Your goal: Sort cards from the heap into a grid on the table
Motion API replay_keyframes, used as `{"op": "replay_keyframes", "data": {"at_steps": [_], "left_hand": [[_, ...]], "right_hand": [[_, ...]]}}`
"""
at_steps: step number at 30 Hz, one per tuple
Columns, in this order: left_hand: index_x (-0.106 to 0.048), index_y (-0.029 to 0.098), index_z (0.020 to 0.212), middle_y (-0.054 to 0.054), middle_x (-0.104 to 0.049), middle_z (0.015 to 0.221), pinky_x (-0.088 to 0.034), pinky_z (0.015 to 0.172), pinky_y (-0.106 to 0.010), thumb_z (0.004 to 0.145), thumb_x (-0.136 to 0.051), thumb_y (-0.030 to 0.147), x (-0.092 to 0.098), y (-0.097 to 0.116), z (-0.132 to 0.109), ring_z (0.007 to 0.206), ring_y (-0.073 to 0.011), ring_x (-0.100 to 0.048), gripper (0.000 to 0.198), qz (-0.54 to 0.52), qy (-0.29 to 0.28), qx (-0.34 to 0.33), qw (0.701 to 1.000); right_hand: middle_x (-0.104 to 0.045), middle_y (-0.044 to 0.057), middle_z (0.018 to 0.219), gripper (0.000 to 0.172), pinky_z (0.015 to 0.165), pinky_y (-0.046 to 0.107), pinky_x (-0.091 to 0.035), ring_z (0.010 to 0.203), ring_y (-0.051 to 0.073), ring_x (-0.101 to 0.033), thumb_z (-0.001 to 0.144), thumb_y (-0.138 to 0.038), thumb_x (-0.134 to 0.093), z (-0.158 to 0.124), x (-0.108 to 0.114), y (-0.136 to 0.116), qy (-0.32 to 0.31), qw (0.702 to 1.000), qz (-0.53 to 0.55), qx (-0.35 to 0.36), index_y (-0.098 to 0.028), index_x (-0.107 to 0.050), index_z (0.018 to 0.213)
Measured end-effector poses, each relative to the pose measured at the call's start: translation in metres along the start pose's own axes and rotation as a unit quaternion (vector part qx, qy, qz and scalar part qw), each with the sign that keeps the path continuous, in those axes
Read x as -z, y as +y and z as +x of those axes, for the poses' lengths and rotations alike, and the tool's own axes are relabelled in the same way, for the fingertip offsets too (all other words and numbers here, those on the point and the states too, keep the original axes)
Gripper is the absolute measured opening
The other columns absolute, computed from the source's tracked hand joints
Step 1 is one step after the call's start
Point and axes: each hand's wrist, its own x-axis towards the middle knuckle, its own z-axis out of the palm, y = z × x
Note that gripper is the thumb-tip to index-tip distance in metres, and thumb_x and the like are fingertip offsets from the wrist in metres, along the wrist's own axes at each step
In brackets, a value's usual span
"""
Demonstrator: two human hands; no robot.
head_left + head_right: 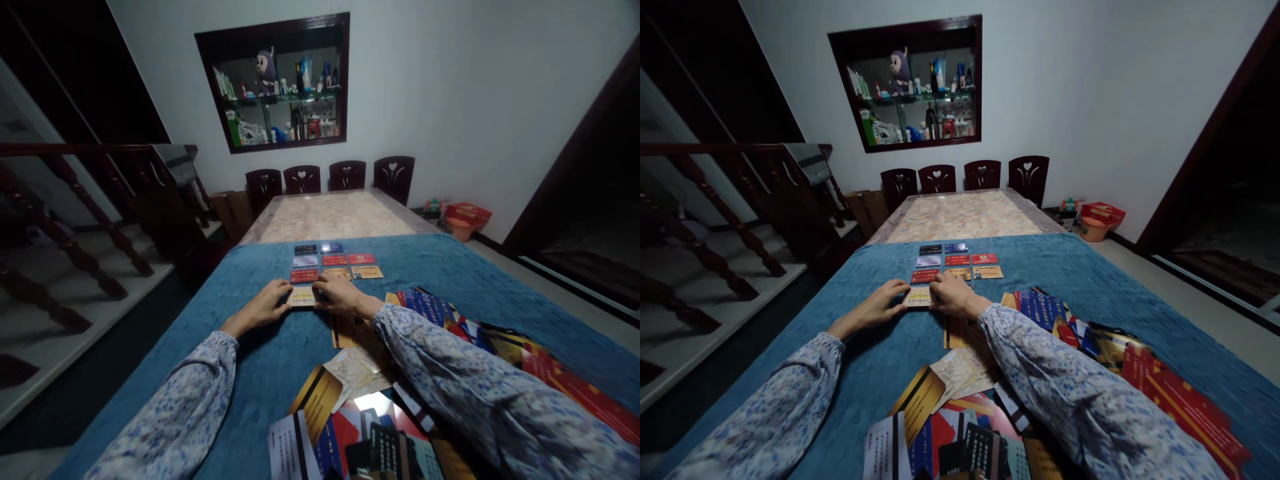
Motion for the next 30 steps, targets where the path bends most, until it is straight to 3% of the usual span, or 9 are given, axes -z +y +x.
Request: {"op": "replay_keyframes", "data": {"at_steps": [20, 30], "left_hand": [[-0.067, 0.016, 0.112, -0.01, -0.063, 0.112, -0.049, 0.095, -0.035, 0.082, -0.062, 0.015, -0.01, -0.012, 0.006, 0.102, -0.0229, -0.061, 0.03, -0.016, -0.027, 0.004, 0.999], [-0.067, 0.016, 0.112, -0.012, -0.064, 0.115, -0.048, 0.099, -0.037, 0.08, -0.065, 0.016, -0.01, -0.015, 0.008, 0.109, -0.0257, -0.06, 0.032, 0.0, -0.046, 0.025, 0.999]], "right_hand": [[-0.063, 0.011, 0.114, 0.027, 0.081, 0.033, -0.042, 0.115, 0.028, -0.05, 0.084, -0.041, -0.073, 0.004, -0.006, 0.002, -0.03, 0.999, -0.001, -0.012, -0.021, -0.069, 0.102], [-0.065, 0.011, 0.114, 0.022, 0.083, 0.036, -0.043, 0.112, 0.03, -0.052, 0.085, -0.037, -0.07, 0.003, -0.001, -0.003, -0.044, 0.999, 0.0, -0.018, -0.022, -0.072, 0.1]]}}
